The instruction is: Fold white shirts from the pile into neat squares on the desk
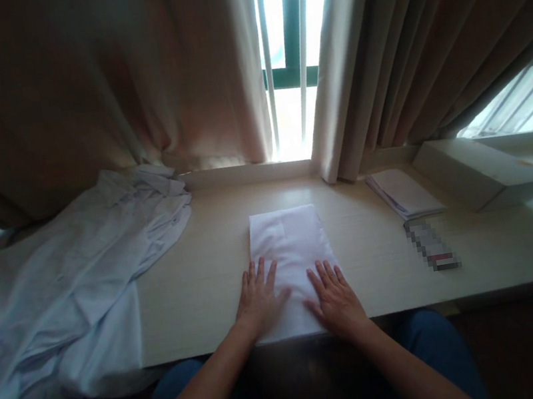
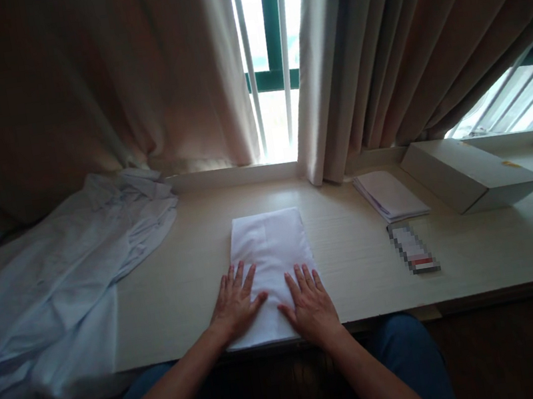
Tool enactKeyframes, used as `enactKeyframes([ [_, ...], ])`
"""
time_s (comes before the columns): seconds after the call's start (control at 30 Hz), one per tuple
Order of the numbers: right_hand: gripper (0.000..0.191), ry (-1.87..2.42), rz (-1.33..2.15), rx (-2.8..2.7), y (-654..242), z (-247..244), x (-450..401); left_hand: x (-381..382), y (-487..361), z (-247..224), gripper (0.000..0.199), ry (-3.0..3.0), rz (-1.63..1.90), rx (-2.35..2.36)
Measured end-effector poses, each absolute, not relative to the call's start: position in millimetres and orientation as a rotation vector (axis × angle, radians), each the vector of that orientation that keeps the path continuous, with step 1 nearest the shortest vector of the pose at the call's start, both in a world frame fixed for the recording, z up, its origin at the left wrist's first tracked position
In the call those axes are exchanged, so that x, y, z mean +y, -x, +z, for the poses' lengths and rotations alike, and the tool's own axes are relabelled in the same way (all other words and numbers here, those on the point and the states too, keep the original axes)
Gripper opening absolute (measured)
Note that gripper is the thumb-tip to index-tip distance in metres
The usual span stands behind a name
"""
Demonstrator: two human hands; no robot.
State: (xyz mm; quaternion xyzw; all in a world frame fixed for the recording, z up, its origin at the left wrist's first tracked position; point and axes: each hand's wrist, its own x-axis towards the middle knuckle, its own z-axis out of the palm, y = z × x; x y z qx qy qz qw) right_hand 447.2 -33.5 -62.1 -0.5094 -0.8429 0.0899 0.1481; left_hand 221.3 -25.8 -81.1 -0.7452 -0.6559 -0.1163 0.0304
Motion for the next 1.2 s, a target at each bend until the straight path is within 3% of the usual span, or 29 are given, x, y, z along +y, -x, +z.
enactKeyframes([
  [0.33,0.075,1.484,0.231,-2.415,-434,-68,-13,-28,-220,-82,0.072,2.281,-0.395,-1.96],
  [0.87,0.09,1.896,0.332,-2.245,-394,-74,182,-29,-215,-84,0.076,2.259,-0.378,-1.938],
  [1.2,0.082,1.891,0.266,-2.238,-389,-76,182,-31,-217,-83,0.079,2.256,-0.42,-1.982],
])
